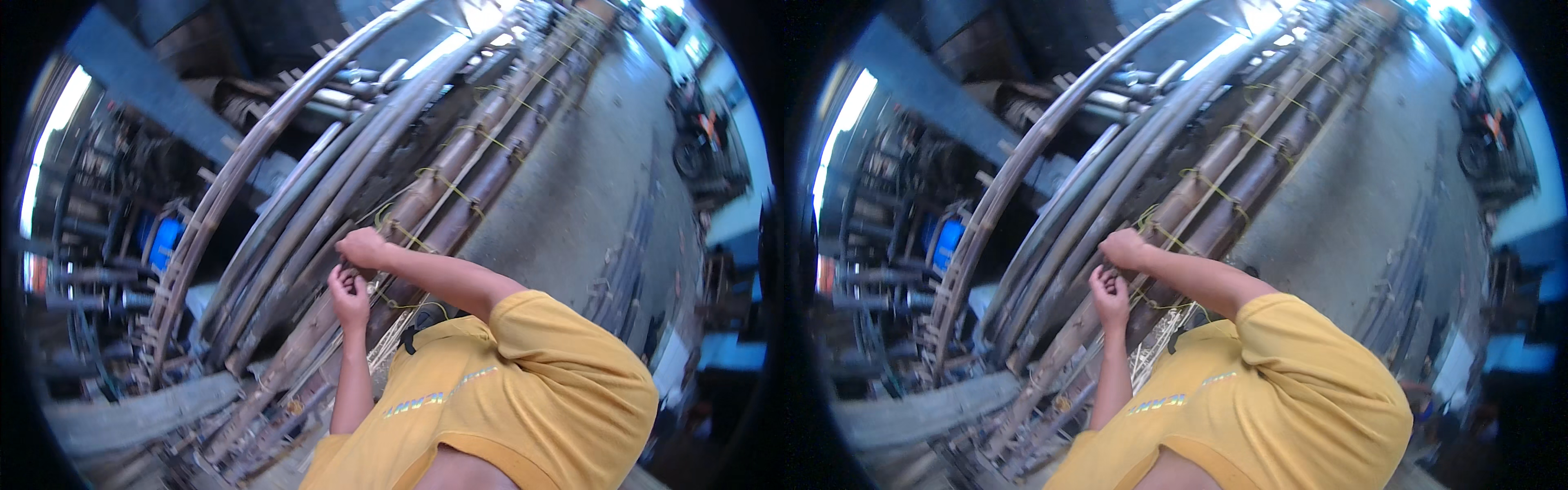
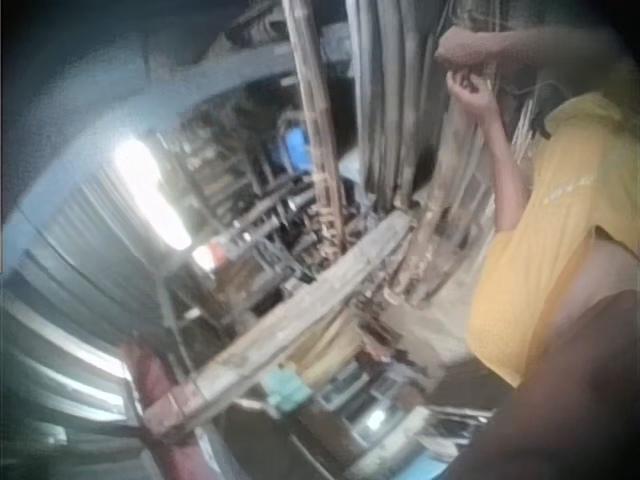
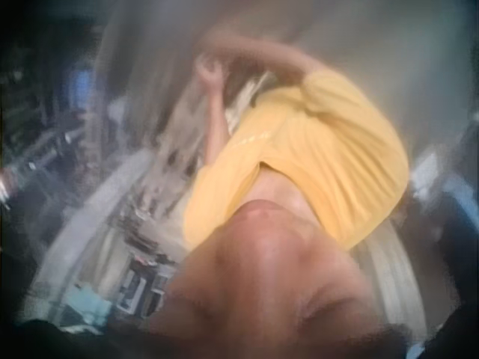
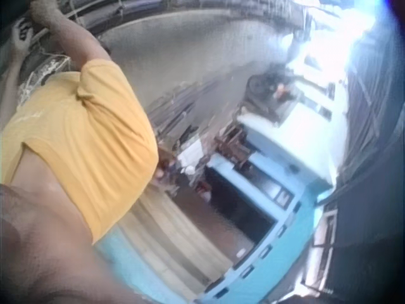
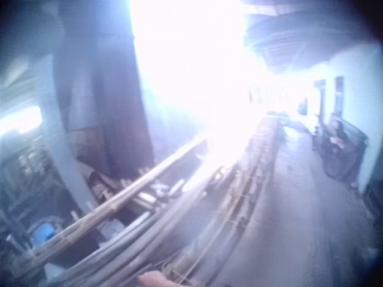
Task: The person weaves thin bamboo strips through a curved bamboo frame using yellow string to secure the weave. They repeatedly tie knots and adjust the strips along the frame, then lift the completed woven section to inspect it.
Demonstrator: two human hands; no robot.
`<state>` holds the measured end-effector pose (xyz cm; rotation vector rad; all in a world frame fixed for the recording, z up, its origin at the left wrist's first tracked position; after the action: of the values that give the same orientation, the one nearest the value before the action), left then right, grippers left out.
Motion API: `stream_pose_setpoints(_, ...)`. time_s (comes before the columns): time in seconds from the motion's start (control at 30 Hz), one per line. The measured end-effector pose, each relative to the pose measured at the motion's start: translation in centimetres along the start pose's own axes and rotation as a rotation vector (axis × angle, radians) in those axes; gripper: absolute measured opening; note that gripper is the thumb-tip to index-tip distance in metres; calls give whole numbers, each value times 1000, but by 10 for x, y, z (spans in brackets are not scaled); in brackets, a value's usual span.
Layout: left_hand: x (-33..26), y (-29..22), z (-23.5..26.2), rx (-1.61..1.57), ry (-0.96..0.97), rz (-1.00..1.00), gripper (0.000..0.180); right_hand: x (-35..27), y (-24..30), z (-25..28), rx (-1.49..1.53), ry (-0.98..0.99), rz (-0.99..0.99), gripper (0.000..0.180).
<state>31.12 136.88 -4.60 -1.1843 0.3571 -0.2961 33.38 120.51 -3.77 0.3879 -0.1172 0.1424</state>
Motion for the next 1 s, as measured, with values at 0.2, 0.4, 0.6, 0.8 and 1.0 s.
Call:
stream_pose_setpoints(0.2,-21,-30,-19,66,-209,-117,40,-64,0,73,500,-195,76,30)
stream_pose_setpoints(0.4,-64,-103,-114,47,118,-222,19,-223,-26,163,1411,1,-6,40)
stream_pose_setpoints(0.6,-92,-134,-292,236,735,-7,29,-378,-161,151,1526,-457,-523,29)
stream_pose_setpoints(0.8,-98,-158,-460,491,1025,-61,39,-499,-284,175,1621,-829,-911,20)
stream_pose_setpoints(1.0,-78,-194,-572,564,1028,93,42,-554,-404,214,1713,-877,-996,19)
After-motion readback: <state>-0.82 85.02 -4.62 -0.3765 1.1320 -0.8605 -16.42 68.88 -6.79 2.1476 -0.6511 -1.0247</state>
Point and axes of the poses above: each hand's wrist, its own x-axis towards the middle knuckle, its own z-axis out of the back of the hand, y = z × x, the point moved 1 cm from there along x, towards the middle knuckle, and after that the axes turned 14 degrees about z, right-handed, at the moved point
